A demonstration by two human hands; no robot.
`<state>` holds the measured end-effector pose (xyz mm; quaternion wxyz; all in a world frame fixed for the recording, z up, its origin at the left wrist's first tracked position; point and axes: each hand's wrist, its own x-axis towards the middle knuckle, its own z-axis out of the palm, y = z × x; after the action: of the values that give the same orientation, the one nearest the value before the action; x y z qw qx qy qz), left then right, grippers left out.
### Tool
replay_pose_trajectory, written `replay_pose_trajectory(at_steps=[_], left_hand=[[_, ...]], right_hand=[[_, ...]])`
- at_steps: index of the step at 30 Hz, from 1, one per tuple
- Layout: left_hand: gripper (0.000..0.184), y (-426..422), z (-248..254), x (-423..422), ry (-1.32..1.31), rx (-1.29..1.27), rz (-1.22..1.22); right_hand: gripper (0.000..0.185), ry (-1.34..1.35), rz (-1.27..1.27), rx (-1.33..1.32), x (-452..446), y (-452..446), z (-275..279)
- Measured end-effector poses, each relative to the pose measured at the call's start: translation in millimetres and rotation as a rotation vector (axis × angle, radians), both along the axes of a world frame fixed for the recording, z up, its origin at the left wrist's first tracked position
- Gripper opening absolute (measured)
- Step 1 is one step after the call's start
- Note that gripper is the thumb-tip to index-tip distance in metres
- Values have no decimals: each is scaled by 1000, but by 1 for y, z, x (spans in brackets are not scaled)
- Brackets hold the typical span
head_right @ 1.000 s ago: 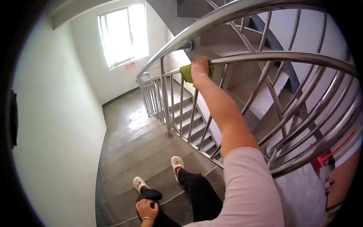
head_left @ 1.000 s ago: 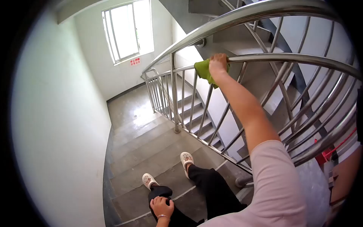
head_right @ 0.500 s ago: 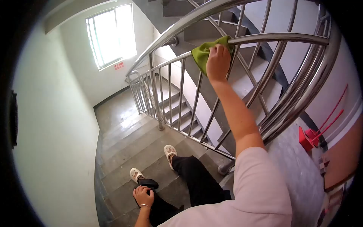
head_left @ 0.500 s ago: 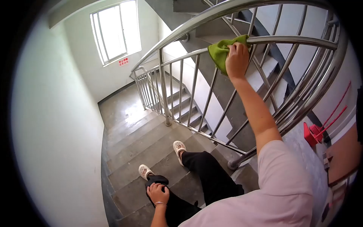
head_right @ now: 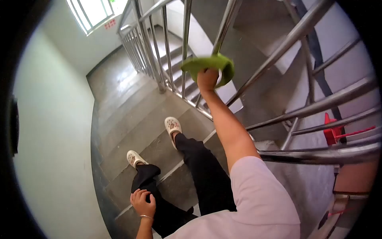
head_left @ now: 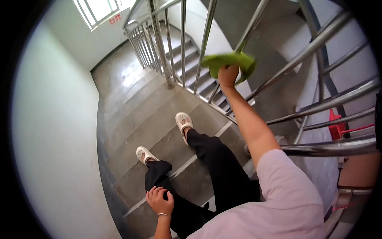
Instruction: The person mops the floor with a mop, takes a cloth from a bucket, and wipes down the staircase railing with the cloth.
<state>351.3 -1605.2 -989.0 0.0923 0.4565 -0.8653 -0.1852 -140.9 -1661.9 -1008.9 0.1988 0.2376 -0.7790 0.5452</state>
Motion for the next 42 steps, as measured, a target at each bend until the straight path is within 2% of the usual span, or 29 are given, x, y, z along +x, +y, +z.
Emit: replay_pose_trajectory(at_steps=[1, 3, 6, 10, 13, 16, 19, 20, 23, 27, 30, 32, 34, 37, 39, 40, 41, 42], left_hand=[[8, 1, 11, -6, -9, 4, -3], [8, -2, 10, -9, -33, 9, -41], [9, -4, 5, -15, -85, 19, -58], [9, -5, 4, -17, -87, 8, -59], [10, -3, 3, -15, -64, 2, -43], [9, 0, -4, -10, -11, -27, -22], [7, -3, -25, -9, 50, -53, -41], [6, 4, -11, -6, 74, -86, -40], [5, 11, -16, 1, 102, -85, -26], [7, 12, -35, 12, 157, -130, -22], [8, 11, -35, 17, 186, -112, -8], [8, 13, -31, 21, 172, -100, -2], [8, 10, -37, 20, 212, -110, 13], [9, 10, -33, 21, 211, -116, 26], [10, 9, -43, 22, 199, -119, 12], [10, 9, -48, 22, 229, -170, 16], [10, 7, -54, 20, 276, -231, -5], [10, 8, -58, 22, 268, -234, 5]], right_hand=[[22, 67, -24, 177, -13, 3, -15], [20, -55, 33, 363, -3, 15, -80], [17, -281, 151, 683, 9, 20, -149], [16, -418, 299, 1002, 10, 22, -170], [16, -430, 340, 1049, 4, 27, -154], [16, -380, 322, 998, -6, 34, -111], [16, -267, 233, 823, -26, 42, -20], [16, -245, 217, 758, -22, 47, 1], [16, -87, 154, 489, -11, 61, 100], [16, 240, 106, 130, 20, 88, 223], [17, 642, 21, 24, 43, 108, 314], [17, 918, -119, 86, 46, 119, 362], [18, 1096, -315, 311, 37, 118, 399], [18, 962, -506, 924, 20, 97, 421], [23, 576, -492, 1286, 48, 82, 428], [25, 588, -398, 1393, 44, 59, 419], [25, 586, -400, 1393, 41, 57, 412], [25, 701, -351, 1281, 38, 50, 401]])
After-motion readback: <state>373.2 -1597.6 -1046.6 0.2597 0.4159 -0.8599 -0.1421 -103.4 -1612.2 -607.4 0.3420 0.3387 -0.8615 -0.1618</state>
